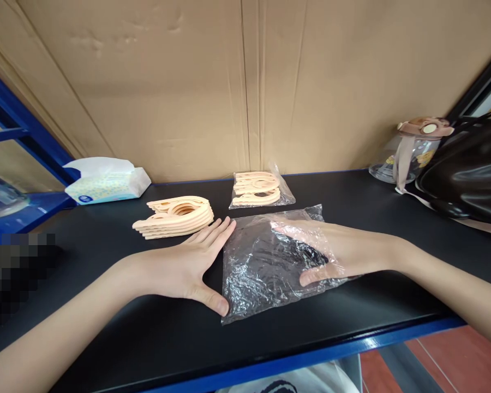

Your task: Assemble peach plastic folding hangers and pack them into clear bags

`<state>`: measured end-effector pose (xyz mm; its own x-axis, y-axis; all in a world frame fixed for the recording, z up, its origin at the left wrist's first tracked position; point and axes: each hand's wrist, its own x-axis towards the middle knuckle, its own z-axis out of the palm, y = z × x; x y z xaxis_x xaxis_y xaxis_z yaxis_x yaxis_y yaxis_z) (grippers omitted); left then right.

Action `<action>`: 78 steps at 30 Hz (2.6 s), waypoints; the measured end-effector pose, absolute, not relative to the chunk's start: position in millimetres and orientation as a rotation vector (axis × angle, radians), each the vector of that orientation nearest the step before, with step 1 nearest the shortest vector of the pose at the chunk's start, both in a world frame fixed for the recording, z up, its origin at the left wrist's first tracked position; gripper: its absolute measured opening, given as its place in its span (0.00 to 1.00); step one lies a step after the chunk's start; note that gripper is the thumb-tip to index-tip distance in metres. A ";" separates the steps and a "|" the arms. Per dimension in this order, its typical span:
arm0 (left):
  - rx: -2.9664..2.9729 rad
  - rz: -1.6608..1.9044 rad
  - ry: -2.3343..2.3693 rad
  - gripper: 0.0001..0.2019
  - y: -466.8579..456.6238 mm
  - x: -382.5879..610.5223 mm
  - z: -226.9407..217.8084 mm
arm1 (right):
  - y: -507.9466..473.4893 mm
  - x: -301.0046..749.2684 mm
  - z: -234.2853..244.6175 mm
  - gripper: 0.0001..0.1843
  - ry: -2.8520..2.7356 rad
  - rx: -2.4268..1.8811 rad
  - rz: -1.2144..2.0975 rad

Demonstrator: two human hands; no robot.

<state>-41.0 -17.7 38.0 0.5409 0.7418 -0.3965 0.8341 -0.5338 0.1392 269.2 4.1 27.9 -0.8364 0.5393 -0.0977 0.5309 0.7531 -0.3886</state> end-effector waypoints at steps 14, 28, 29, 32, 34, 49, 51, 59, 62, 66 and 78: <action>2.424 -0.339 1.303 0.59 -24.3 -41.7 54.3 | 7.9 301.7 45.7 0.47 -2.930 -1.409 0.575; 2.557 0.046 1.780 0.40 12.3 -109.2 90.9 | 4.6 295.8 43.0 0.47 -2.884 -1.343 0.555; 2.535 0.035 1.782 0.38 14.0 -112.7 90.4 | 5.1 296.3 41.4 0.47 -2.884 -1.333 0.542; 2.483 0.018 1.770 0.36 18.3 -119.8 88.2 | 6.8 298.2 36.6 0.46 -2.856 -1.299 0.515; 2.436 0.014 1.797 0.35 20.5 -122.1 86.5 | 7.2 298.5 35.0 0.45 -2.836 -1.295 0.514; 2.437 0.124 1.768 0.34 22.2 -114.8 87.5 | 9.7 295.2 48.3 0.22 -2.713 -1.146 0.017; 2.477 0.189 1.742 0.34 18.4 -105.0 91.9 | 10.4 292.5 50.4 0.16 -2.661 -1.144 -0.063; 2.612 0.558 1.679 0.32 -11.2 -33.8 74.9 | -6.2 265.2 46.8 0.17 -2.279 -1.038 0.338; 2.817 0.582 1.591 0.34 -22.8 -11.6 58.0 | -12.3 257.0 41.3 0.21 -2.141 -0.970 0.702; 3.063 0.611 1.408 0.31 -34.3 3.5 43.1 | -14.2 251.9 39.3 0.22 -2.042 -0.914 1.052; 3.067 0.557 1.365 0.38 -27.8 -5.8 48.1 | -5.9 250.9 43.3 0.24 -1.814 -0.933 1.383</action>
<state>-5.8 -27.8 48.1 0.6310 0.6686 0.3935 0.7531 -0.6497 -0.1038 250.9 -5.9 43.3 -0.5244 0.8473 0.0835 0.1442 0.1850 -0.9721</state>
